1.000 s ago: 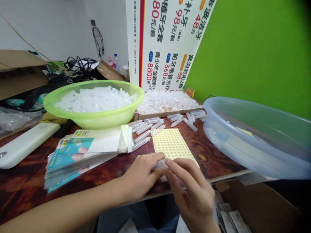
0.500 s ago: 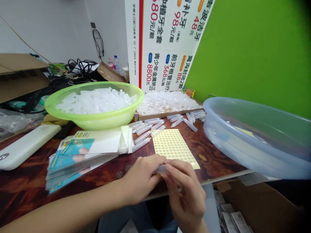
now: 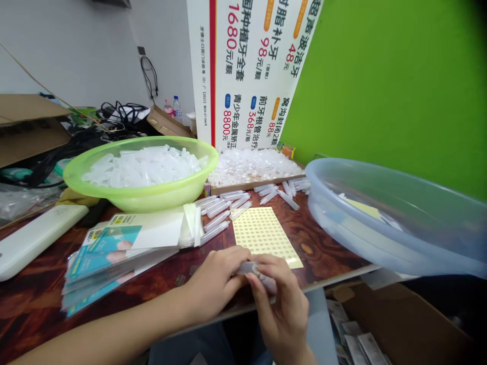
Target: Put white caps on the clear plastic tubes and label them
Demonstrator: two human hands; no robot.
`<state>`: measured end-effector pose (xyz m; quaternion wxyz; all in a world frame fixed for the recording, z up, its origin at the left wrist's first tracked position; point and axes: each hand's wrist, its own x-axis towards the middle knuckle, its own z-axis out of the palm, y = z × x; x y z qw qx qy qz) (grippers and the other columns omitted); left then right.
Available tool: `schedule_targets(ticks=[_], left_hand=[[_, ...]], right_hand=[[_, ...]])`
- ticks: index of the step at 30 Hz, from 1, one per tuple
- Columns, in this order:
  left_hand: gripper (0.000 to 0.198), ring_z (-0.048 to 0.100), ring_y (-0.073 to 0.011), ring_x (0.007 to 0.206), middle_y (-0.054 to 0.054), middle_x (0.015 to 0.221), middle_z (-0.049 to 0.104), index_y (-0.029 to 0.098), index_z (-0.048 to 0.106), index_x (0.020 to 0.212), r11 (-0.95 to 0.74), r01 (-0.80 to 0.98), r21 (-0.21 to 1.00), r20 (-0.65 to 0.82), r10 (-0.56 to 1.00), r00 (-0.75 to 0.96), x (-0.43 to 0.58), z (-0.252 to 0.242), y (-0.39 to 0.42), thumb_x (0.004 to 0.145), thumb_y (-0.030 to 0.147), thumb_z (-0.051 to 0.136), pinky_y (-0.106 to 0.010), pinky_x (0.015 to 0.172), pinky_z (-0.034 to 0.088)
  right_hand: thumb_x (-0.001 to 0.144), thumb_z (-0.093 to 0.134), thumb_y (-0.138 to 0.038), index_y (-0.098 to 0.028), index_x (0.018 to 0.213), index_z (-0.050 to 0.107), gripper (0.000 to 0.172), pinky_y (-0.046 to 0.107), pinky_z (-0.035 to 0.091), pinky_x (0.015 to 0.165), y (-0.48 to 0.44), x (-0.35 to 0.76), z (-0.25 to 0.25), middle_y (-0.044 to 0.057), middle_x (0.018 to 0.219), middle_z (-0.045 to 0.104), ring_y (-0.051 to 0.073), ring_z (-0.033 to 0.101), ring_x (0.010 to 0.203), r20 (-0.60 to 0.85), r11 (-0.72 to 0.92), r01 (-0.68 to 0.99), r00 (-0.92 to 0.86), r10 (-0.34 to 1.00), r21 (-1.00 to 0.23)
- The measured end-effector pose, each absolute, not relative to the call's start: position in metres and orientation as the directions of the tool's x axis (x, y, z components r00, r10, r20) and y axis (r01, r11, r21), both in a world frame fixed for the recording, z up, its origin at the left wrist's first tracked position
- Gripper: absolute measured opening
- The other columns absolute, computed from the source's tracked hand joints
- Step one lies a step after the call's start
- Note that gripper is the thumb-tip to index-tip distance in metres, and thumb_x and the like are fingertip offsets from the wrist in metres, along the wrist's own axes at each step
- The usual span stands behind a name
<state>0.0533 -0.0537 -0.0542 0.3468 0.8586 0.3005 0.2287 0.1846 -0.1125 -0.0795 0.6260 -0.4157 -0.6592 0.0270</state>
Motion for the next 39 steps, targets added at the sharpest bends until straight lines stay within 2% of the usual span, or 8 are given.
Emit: schedule_targets(ticks=[4, 8, 11, 15, 19, 25, 29, 39], left_hand=[[0.014, 0.060, -0.0186, 0.091, -0.006, 0.099, 0.065, 0.017, 0.058, 0.099, -0.589, 0.303, 0.749, 0.237, 0.666, 0.707, 0.055, -0.054, -0.055, 0.091, 0.027, 0.051, -0.030, 0.081, 0.047], [0.038, 0.049, -0.0249, 0.122, -0.013, 0.131, 0.052, 0.020, 0.048, 0.119, -0.689, 0.361, 0.628, 0.479, 0.708, 0.518, 0.051, -0.050, -0.050, 0.085, 0.028, 0.061, -0.043, 0.102, 0.041], [0.030, 0.048, -0.0246, 0.123, -0.012, 0.127, 0.055, 0.020, 0.051, 0.116, -0.724, 0.443, 0.528, 0.576, 0.689, 0.439, 0.047, -0.047, -0.044, 0.087, 0.024, 0.057, -0.047, 0.104, 0.040], [0.014, 0.049, -0.0251, 0.121, -0.010, 0.110, 0.064, 0.016, 0.060, 0.100, -0.826, 0.431, 0.364, 0.648, 0.557, 0.519, 0.046, -0.047, -0.044, 0.089, 0.015, 0.053, -0.047, 0.103, 0.042], [0.012, 0.056, -0.0237, 0.111, -0.007, 0.095, 0.070, 0.014, 0.062, 0.092, -0.954, 0.284, 0.099, 0.692, 0.272, 0.669, 0.049, -0.051, -0.052, 0.087, 0.009, 0.053, -0.042, 0.100, 0.045], [0.017, 0.062, -0.0177, 0.095, -0.005, 0.083, 0.070, 0.015, 0.063, 0.088, -0.986, 0.062, -0.152, 0.475, -0.018, 0.880, 0.053, -0.057, -0.059, 0.091, 0.011, 0.047, -0.034, 0.094, 0.048], [0.016, 0.062, -0.0192, 0.094, -0.005, 0.082, 0.069, 0.014, 0.062, 0.089, -0.988, 0.097, -0.119, 0.465, 0.031, 0.885, 0.052, -0.058, -0.057, 0.092, 0.012, 0.047, -0.035, 0.090, 0.048], [0.016, 0.062, -0.0202, 0.093, -0.004, 0.082, 0.069, 0.014, 0.062, 0.087, -0.986, 0.132, -0.102, 0.463, 0.070, 0.884, 0.053, -0.057, -0.058, 0.092, 0.012, 0.046, -0.036, 0.086, 0.049]], right_hand=[[0.080, 0.052, 0.002, -0.022, 0.093, 0.053, 0.027, 0.031, 0.053, 0.066, -0.117, 0.190, -0.083, 0.005, 0.090, 0.064, 0.017, 0.062, 0.082, 0.823, 0.684, 0.506, 0.101, 0.559, -0.526], [0.080, 0.055, -0.001, -0.024, 0.095, 0.053, 0.027, 0.038, 0.053, 0.070, -0.107, 0.214, -0.073, 0.007, 0.094, 0.062, 0.020, 0.063, 0.086, 0.861, 0.643, 0.588, 0.215, 0.460, -0.490], [0.084, 0.056, -0.007, -0.025, 0.100, 0.052, 0.025, 0.038, 0.054, 0.074, -0.076, 0.242, -0.050, 0.009, 0.103, 0.063, 0.022, 0.063, 0.094, 0.922, 0.589, 0.758, 0.043, 0.384, -0.281], [0.090, 0.042, -0.008, -0.019, 0.092, 0.056, 0.018, 0.031, 0.049, 0.067, -0.016, 0.278, -0.021, 0.012, 0.113, 0.062, 0.021, 0.062, 0.089, 0.777, 0.356, 0.929, -0.297, 0.555, 0.100], [0.084, 0.037, -0.001, -0.011, 0.098, 0.056, 0.026, 0.034, 0.044, 0.064, 0.018, 0.287, -0.017, 0.023, 0.126, 0.051, 0.029, 0.057, 0.093, 0.588, 0.047, 0.965, -0.196, 0.785, 0.258], [0.083, 0.043, -0.002, -0.014, 0.109, 0.056, 0.032, 0.029, 0.042, 0.060, 0.025, 0.255, -0.030, 0.016, 0.111, 0.055, 0.026, 0.054, 0.095, 0.298, 0.281, 0.927, -0.349, 0.888, 0.249], [0.082, 0.044, -0.002, -0.019, 0.107, 0.060, 0.034, 0.029, 0.044, 0.069, 0.037, 0.238, -0.033, 0.011, 0.114, 0.053, 0.022, 0.054, 0.095, 0.209, 0.459, 0.857, -0.505, 0.837, 0.234], [0.082, 0.049, -0.007, -0.020, 0.108, 0.064, 0.034, 0.028, 0.043, 0.071, 0.027, 0.245, -0.041, 0.010, 0.105, 0.051, 0.020, 0.055, 0.089, 0.251, 0.482, 0.875, -0.477, 0.842, 0.049]])
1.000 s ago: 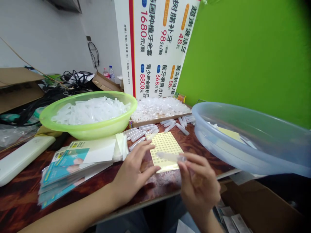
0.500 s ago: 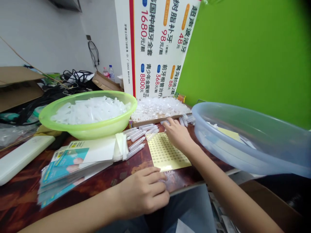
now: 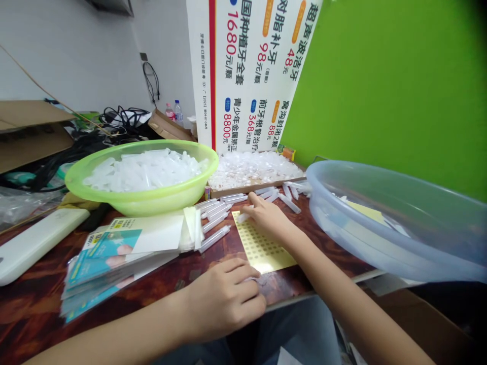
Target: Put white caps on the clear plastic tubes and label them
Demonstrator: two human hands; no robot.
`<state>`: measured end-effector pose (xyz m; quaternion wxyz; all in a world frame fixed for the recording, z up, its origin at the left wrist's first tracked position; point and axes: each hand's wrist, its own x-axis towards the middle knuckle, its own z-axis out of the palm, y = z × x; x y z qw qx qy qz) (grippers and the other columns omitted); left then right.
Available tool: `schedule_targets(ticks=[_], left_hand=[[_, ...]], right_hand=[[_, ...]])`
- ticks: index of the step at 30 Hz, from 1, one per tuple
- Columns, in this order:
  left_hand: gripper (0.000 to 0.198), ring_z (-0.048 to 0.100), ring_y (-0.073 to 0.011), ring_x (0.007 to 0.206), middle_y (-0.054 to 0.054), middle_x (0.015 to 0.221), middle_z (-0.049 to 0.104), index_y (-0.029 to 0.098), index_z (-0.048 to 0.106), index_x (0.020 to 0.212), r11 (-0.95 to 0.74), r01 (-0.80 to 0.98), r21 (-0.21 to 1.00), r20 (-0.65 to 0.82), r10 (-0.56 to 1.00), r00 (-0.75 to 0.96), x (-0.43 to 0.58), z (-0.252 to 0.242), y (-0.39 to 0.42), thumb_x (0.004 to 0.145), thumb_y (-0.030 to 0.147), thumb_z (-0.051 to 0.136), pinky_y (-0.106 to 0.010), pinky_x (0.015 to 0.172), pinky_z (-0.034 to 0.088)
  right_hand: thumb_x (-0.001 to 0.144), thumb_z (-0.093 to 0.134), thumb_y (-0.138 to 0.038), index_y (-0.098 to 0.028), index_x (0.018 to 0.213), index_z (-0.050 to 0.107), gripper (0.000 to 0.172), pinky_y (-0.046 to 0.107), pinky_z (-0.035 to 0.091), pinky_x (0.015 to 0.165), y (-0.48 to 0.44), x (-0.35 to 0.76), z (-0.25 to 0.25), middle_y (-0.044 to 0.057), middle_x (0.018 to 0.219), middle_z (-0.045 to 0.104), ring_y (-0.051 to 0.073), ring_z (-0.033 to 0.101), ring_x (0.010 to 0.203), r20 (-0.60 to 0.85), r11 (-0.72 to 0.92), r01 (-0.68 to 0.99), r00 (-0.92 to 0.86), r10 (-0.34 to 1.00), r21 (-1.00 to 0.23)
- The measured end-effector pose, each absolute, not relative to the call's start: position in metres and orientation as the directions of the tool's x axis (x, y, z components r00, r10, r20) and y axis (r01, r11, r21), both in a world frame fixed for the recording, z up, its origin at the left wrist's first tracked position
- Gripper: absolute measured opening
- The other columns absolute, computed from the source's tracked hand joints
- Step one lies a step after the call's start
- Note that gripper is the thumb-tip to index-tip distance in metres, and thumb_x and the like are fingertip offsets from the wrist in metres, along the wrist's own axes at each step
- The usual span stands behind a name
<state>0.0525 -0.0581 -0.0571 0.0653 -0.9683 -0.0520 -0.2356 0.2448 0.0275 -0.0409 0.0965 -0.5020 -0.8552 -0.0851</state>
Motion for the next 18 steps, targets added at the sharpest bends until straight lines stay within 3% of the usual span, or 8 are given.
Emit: schedule_targets(ticks=[2, 4, 6, 8, 10, 13, 18], left_hand=[[0.017, 0.062, -0.0200, 0.092, -0.004, 0.081, 0.069, 0.014, 0.062, 0.085, -0.985, 0.164, -0.055, 0.483, 0.117, 0.868, 0.053, -0.057, -0.057, 0.092, 0.013, 0.046, -0.035, 0.084, 0.049], [0.019, 0.063, -0.0189, 0.090, -0.005, 0.080, 0.069, 0.015, 0.062, 0.085, -0.979, 0.202, 0.027, 0.505, 0.188, 0.843, 0.053, -0.057, -0.056, 0.093, 0.015, 0.045, -0.032, 0.082, 0.050], [0.021, 0.064, -0.0175, 0.088, -0.006, 0.081, 0.069, 0.015, 0.062, 0.087, -0.967, 0.227, 0.117, 0.508, 0.255, 0.823, 0.052, -0.057, -0.054, 0.094, 0.017, 0.042, -0.030, 0.081, 0.050], [0.023, 0.064, -0.0169, 0.086, -0.007, 0.082, 0.069, 0.015, 0.062, 0.091, -0.950, 0.238, 0.200, 0.494, 0.308, 0.813, 0.051, -0.055, -0.053, 0.094, 0.018, 0.039, -0.029, 0.080, 0.050], [0.023, 0.064, -0.0167, 0.085, -0.007, 0.086, 0.068, 0.015, 0.061, 0.096, -0.921, 0.252, 0.297, 0.473, 0.371, 0.799, 0.049, -0.053, -0.052, 0.095, 0.018, 0.039, -0.027, 0.077, 0.050], [0.022, 0.063, -0.0165, 0.083, -0.007, 0.091, 0.068, 0.014, 0.060, 0.102, -0.871, 0.271, 0.411, 0.443, 0.450, 0.775, 0.046, -0.051, -0.052, 0.095, 0.018, 0.040, -0.026, 0.075, 0.050], [0.022, 0.062, -0.0170, 0.077, -0.008, 0.086, 0.067, 0.012, 0.061, 0.100, -0.908, 0.246, 0.338, 0.463, 0.388, 0.797, 0.047, -0.054, -0.051, 0.094, 0.017, 0.040, -0.026, 0.069, 0.049]], right_hand=[[0.085, 0.050, -0.012, -0.018, 0.101, 0.065, 0.023, 0.028, 0.043, 0.070, 0.025, 0.248, -0.038, 0.008, 0.102, 0.052, 0.017, 0.054, 0.085, 0.305, 0.499, 0.856, -0.444, 0.843, -0.133], [0.088, 0.052, -0.022, -0.016, 0.093, 0.063, 0.014, 0.026, 0.042, 0.067, 0.024, 0.251, -0.033, 0.006, 0.094, 0.054, 0.015, 0.053, 0.077, 0.345, 0.494, 0.742, -0.365, 0.865, -0.453], [0.089, 0.053, -0.033, -0.015, 0.093, 0.061, 0.021, 0.024, 0.040, 0.059, 0.022, 0.255, -0.027, 0.003, 0.084, 0.055, 0.011, 0.049, 0.066, 0.293, 0.404, 0.487, -0.291, 0.911, -0.774], [0.088, 0.056, -0.037, -0.015, 0.098, 0.061, 0.026, 0.021, 0.036, 0.052, 0.020, 0.257, -0.023, 0.000, 0.077, 0.056, 0.008, 0.045, 0.057, 0.191, 0.257, 0.212, -0.288, 0.938, -0.943], [0.083, 0.063, -0.037, -0.015, 0.098, 0.063, 0.027, 0.019, 0.033, 0.049, 0.020, 0.259, -0.022, -0.001, 0.074, 0.058, 0.006, 0.042, 0.052, 0.123, 0.136, 0.023, -0.310, 0.943, -0.990], [0.075, 0.072, -0.036, -0.014, 0.090, 0.066, 0.027, 0.018, 0.033, 0.046, 0.021, 0.260, -0.023, 0.000, 0.073, 0.061, 0.004, 0.042, 0.050, 0.055, 0.019, -0.117, -0.309, 0.950, -0.993], [0.073, 0.074, -0.036, -0.015, 0.086, 0.066, 0.026, 0.018, 0.033, 0.045, 0.022, 0.260, -0.026, -0.001, 0.070, 0.059, 0.005, 0.042, 0.048, 0.031, -0.008, -0.125, -0.309, 0.950, -0.992]])
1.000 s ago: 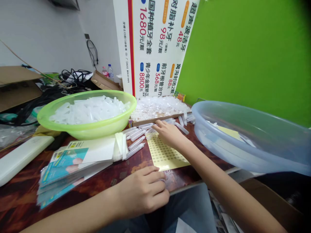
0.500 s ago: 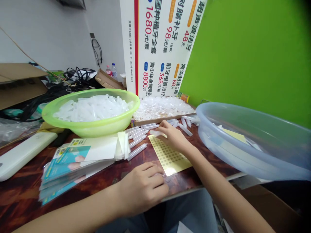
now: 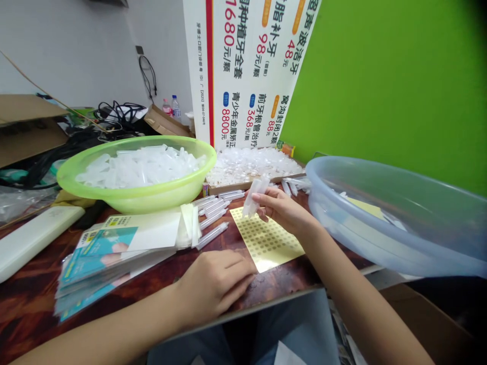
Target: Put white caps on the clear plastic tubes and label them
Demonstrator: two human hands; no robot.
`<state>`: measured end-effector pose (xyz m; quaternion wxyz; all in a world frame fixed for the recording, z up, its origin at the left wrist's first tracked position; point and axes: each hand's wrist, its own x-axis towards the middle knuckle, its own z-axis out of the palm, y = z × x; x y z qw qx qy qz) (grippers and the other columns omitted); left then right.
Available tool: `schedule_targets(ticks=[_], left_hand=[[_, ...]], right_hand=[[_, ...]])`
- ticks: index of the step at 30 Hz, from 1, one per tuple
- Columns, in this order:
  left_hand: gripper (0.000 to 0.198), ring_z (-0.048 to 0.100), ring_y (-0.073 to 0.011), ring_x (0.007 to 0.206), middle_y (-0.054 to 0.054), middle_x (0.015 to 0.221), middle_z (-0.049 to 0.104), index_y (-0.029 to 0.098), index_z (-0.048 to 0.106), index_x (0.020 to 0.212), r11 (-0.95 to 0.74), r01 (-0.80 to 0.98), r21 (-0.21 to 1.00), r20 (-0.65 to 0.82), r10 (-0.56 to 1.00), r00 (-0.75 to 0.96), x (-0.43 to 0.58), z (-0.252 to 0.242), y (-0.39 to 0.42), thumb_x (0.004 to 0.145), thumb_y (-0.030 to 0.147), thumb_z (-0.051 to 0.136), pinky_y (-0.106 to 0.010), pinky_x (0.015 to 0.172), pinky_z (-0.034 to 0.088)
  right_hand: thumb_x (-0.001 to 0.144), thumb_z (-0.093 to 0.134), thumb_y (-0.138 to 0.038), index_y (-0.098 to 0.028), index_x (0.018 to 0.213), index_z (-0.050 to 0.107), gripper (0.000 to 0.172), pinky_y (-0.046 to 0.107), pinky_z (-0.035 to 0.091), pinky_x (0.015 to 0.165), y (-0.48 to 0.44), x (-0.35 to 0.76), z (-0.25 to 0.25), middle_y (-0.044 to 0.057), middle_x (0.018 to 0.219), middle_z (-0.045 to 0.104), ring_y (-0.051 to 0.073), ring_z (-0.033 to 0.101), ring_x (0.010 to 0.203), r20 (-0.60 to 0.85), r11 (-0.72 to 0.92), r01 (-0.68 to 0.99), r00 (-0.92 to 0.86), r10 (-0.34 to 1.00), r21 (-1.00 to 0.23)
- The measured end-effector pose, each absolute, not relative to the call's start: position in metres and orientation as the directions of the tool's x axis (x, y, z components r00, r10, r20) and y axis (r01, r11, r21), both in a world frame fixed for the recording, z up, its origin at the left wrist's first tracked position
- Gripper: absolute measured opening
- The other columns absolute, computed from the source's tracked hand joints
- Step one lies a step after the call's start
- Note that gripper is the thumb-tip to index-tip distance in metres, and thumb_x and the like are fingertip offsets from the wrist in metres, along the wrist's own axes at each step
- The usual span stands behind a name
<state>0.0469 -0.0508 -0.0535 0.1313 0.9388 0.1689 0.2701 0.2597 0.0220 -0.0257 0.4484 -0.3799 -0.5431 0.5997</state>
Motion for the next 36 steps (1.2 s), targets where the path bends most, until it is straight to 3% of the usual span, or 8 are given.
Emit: schedule_targets(ticks=[5, 8, 10, 15, 23, 32, 34, 36], left_hand=[[0.023, 0.059, -0.0163, 0.065, -0.004, 0.070, 0.064, 0.014, 0.063, 0.086, -0.974, 0.210, 0.090, 0.501, 0.227, 0.835, 0.052, -0.061, -0.052, 0.093, 0.016, 0.041, -0.027, 0.061, 0.047], [0.022, 0.059, -0.0159, 0.068, -0.003, 0.068, 0.063, 0.015, 0.062, 0.084, -0.982, 0.189, 0.001, 0.487, 0.166, 0.857, 0.054, -0.062, -0.054, 0.093, 0.016, 0.042, -0.027, 0.063, 0.047], [0.022, 0.060, -0.0155, 0.072, -0.003, 0.070, 0.064, 0.015, 0.061, 0.084, -0.984, 0.178, -0.026, 0.480, 0.144, 0.865, 0.054, -0.062, -0.055, 0.094, 0.017, 0.042, -0.026, 0.065, 0.047], [0.019, 0.060, -0.0156, 0.074, -0.003, 0.072, 0.064, 0.015, 0.061, 0.086, -0.982, 0.182, -0.053, 0.466, 0.136, 0.874, 0.053, -0.061, -0.054, 0.094, 0.016, 0.043, -0.027, 0.064, 0.046], [0.018, 0.058, -0.0154, 0.070, 0.000, 0.072, 0.065, 0.015, 0.061, 0.081, -0.982, 0.182, -0.055, 0.467, 0.136, 0.874, 0.055, -0.061, -0.055, 0.093, 0.015, 0.047, -0.029, 0.059, 0.042], [0.019, 0.058, -0.0149, 0.067, 0.000, 0.069, 0.064, 0.015, 0.061, 0.079, -0.984, 0.168, -0.050, 0.501, 0.121, 0.857, 0.056, -0.062, -0.056, 0.092, 0.015, 0.048, -0.028, 0.059, 0.043], [0.020, 0.059, -0.0157, 0.065, -0.001, 0.068, 0.064, 0.015, 0.059, 0.076, -0.982, 0.186, -0.012, 0.528, 0.152, 0.836, 0.054, -0.059, -0.058, 0.092, 0.018, 0.048, -0.028, 0.057, 0.044], [0.026, 0.058, -0.0158, 0.060, -0.003, 0.067, 0.063, 0.015, 0.057, 0.076, -0.956, 0.252, 0.153, 0.591, 0.293, 0.752, 0.052, -0.056, -0.060, 0.094, 0.031, 0.046, -0.027, 0.054, 0.045]], right_hand=[[0.082, 0.064, -0.036, -0.017, 0.085, 0.063, 0.019, 0.022, 0.039, 0.051, 0.025, 0.253, -0.032, 0.001, 0.073, 0.056, 0.010, 0.048, 0.058, 0.315, 0.355, 0.204, -0.203, 0.927, -0.912], [0.084, 0.060, -0.025, -0.017, 0.086, 0.064, 0.009, 0.027, 0.043, 0.062, 0.029, 0.248, -0.041, 0.003, 0.082, 0.055, 0.014, 0.051, 0.067, 0.507, 0.558, 0.573, -0.267, 0.820, -0.601], [0.086, 0.057, -0.017, -0.018, 0.098, 0.064, 0.015, 0.029, 0.044, 0.069, 0.030, 0.245, -0.047, 0.005, 0.091, 0.056, 0.015, 0.054, 0.073, 0.506, 0.610, 0.686, -0.391, 0.769, -0.397], [0.087, 0.048, -0.008, -0.017, 0.119, 0.056, 0.034, 0.031, 0.046, 0.077, 0.025, 0.236, -0.051, 0.010, 0.106, 0.057, 0.020, 0.058, 0.090, 0.440, 0.624, 0.749, -0.493, 0.750, -0.225], [0.089, 0.048, -0.011, -0.016, 0.122, 0.054, 0.034, 0.030, 0.043, 0.065, -0.004, 0.205, -0.045, 0.007, 0.100, 0.057, 0.021, 0.055, 0.083, 0.298, 0.793, 0.590, -0.792, 0.533, 0.149], [0.089, 0.048, -0.011, -0.015, 0.097, 0.056, 0.012, 0.028, 0.038, 0.056, -0.014, 0.210, -0.035, 0.006, 0.090, 0.060, 0.017, 0.055, 0.070, 0.182, 0.788, 0.605, -0.793, 0.582, 0.115], [0.089, 0.048, -0.011, -0.016, 0.092, 0.055, 0.009, 0.027, 0.039, 0.058, -0.018, 0.219, -0.031, 0.005, 0.086, 0.060, 0.016, 0.055, 0.069, 0.227, 0.773, 0.635, -0.752, 0.618, -0.001], [0.090, 0.048, -0.015, -0.017, 0.088, 0.053, 0.006, 0.027, 0.041, 0.062, -0.027, 0.231, -0.027, 0.004, 0.081, 0.060, 0.016, 0.055, 0.071, 0.342, 0.702, 0.675, -0.620, 0.707, -0.227]])
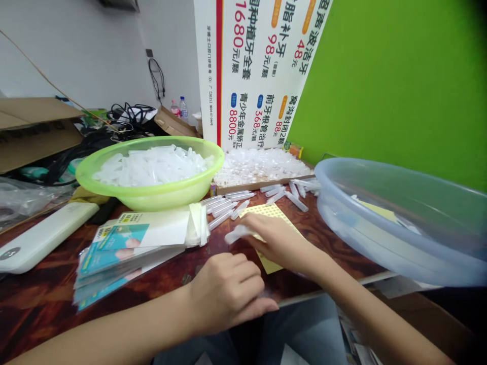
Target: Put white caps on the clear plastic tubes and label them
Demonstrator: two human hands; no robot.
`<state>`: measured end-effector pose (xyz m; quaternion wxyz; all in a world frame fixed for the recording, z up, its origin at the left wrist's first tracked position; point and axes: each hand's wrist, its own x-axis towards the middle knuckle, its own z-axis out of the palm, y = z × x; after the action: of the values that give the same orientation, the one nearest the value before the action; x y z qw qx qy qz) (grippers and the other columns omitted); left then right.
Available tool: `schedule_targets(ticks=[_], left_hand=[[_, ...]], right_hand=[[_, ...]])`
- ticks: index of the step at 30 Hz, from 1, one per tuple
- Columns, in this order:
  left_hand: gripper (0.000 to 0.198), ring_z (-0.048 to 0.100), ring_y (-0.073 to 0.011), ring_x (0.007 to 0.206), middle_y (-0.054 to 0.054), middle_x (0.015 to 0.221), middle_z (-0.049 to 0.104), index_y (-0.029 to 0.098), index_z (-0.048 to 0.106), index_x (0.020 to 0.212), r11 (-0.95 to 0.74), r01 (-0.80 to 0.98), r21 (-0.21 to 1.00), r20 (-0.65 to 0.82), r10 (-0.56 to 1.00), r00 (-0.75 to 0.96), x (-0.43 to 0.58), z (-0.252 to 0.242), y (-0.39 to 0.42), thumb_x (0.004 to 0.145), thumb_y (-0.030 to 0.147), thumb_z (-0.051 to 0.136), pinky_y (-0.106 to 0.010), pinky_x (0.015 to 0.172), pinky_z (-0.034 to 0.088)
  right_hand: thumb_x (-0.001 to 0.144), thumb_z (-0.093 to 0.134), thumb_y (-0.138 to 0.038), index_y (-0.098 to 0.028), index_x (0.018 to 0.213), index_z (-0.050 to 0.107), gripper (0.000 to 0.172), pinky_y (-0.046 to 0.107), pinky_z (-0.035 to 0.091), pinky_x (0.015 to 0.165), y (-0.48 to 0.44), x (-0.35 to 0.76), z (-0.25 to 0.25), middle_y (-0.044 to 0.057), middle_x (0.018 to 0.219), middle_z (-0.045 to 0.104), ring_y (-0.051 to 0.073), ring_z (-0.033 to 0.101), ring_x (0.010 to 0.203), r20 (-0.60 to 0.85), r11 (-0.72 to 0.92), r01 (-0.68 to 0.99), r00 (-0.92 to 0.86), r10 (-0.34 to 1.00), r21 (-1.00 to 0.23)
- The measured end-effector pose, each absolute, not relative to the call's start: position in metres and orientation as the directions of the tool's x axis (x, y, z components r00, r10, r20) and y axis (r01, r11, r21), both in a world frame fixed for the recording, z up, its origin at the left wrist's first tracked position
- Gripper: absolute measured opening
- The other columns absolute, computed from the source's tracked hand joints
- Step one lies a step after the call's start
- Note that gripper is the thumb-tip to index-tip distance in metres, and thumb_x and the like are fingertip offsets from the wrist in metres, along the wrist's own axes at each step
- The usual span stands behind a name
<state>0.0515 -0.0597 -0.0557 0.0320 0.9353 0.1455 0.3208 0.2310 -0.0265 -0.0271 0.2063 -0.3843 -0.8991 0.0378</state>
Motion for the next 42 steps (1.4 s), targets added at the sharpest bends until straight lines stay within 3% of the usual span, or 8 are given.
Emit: schedule_targets(ticks=[4, 7, 10, 17, 20, 23, 32, 42], left_hand=[[0.051, 0.065, -0.0213, 0.094, -0.015, 0.110, 0.064, 0.015, 0.042, 0.123, -0.673, 0.302, 0.675, 0.501, 0.718, 0.483, 0.047, -0.052, -0.063, 0.088, 0.050, 0.053, -0.030, 0.072, 0.054], [0.091, 0.043, -0.0287, 0.130, -0.022, 0.145, 0.035, 0.021, 0.008, 0.146, -0.519, 0.181, 0.835, 0.338, 0.745, 0.575, 0.048, -0.051, -0.064, 0.080, 0.054, 0.061, -0.043, 0.096, 0.047], [0.070, 0.051, -0.0275, 0.121, -0.015, 0.133, 0.052, 0.022, 0.031, 0.141, -0.404, 0.096, 0.910, 0.216, 0.656, 0.723, 0.051, -0.048, -0.064, 0.083, 0.049, 0.060, -0.044, 0.097, 0.046], [0.022, 0.064, -0.0163, 0.086, -0.002, 0.095, 0.068, 0.019, 0.060, 0.106, -0.350, 0.053, 0.935, 0.263, 0.786, 0.559, 0.046, -0.039, -0.054, 0.091, 0.034, 0.054, -0.029, 0.079, 0.051], [0.020, 0.064, -0.0178, 0.096, -0.003, 0.099, 0.067, 0.019, 0.056, 0.105, -0.383, 0.072, 0.921, 0.323, 0.853, 0.409, 0.044, -0.045, -0.050, 0.091, 0.032, 0.055, -0.032, 0.087, 0.050], [0.021, 0.062, -0.0186, 0.104, -0.004, 0.107, 0.066, 0.021, 0.051, 0.111, -0.440, 0.068, 0.896, 0.371, 0.822, 0.431, 0.047, -0.053, -0.050, 0.092, 0.029, 0.053, -0.034, 0.091, 0.050], [0.021, 0.059, -0.0200, 0.109, -0.009, 0.117, 0.062, 0.020, 0.045, 0.113, -0.462, 0.145, 0.875, 0.252, 0.690, 0.679, 0.059, -0.056, -0.050, 0.096, 0.031, 0.043, -0.036, 0.092, 0.048], [0.024, 0.062, -0.0187, 0.087, -0.002, 0.088, 0.064, 0.020, 0.047, 0.115, -0.504, 0.279, 0.817, 0.175, 0.679, 0.713, 0.063, -0.049, -0.050, 0.096, 0.033, 0.040, -0.032, 0.080, 0.047]], right_hand=[[0.089, 0.054, -0.030, -0.020, 0.090, 0.054, 0.011, 0.026, 0.043, 0.058, -0.062, 0.247, -0.031, 0.002, 0.077, 0.060, 0.015, 0.056, 0.064, 0.494, 0.453, 0.578, -0.097, 0.864, -0.679], [0.087, 0.057, -0.030, -0.023, 0.095, 0.056, 0.010, 0.028, 0.046, 0.056, -0.095, 0.234, -0.048, 0.002, 0.077, 0.062, 0.017, 0.058, 0.062, 0.508, 0.400, 0.533, 0.066, 0.859, -0.746], [0.088, 0.051, -0.019, -0.026, 0.097, 0.054, 0.012, 0.029, 0.050, 0.058, -0.116, 0.203, -0.072, 0.004, 0.085, 0.058, 0.018, 0.060, 0.071, 0.530, 0.467, 0.470, 0.003, 0.848, -0.749], [0.085, 0.051, -0.017, -0.028, 0.136, 0.019, 0.061, 0.040, 0.054, 0.086, -0.121, 0.183, -0.087, 0.012, 0.119, 0.044, 0.023, 0.057, 0.106, 0.521, 0.478, 0.321, 0.059, 0.852, -0.818], [0.090, 0.046, -0.021, -0.029, 0.122, 0.037, 0.034, 0.035, 0.053, 0.074, -0.118, 0.221, -0.080, 0.007, 0.102, 0.053, 0.020, 0.060, 0.089, 0.488, 0.359, 0.416, 0.262, 0.833, -0.836], [0.087, 0.054, -0.025, -0.023, 0.094, 0.056, 0.008, 0.041, 0.045, 0.076, -0.108, 0.271, -0.077, 0.006, 0.090, 0.056, 0.024, 0.053, 0.084, 0.555, 0.166, 0.811, 0.219, 0.803, -0.561], [0.087, 0.044, -0.019, -0.019, 0.085, 0.051, 0.007, 0.039, 0.043, 0.077, -0.086, 0.305, -0.081, 0.007, 0.087, 0.054, 0.024, 0.051, 0.085, 0.340, 0.214, 0.917, -0.094, 0.936, -0.335], [0.078, 0.040, -0.013, -0.020, 0.075, 0.045, 0.009, 0.032, 0.042, 0.067, -0.072, 0.299, -0.075, 0.006, 0.078, 0.059, 0.021, 0.057, 0.075, 0.224, 0.014, 0.951, 0.058, 0.973, -0.308]])
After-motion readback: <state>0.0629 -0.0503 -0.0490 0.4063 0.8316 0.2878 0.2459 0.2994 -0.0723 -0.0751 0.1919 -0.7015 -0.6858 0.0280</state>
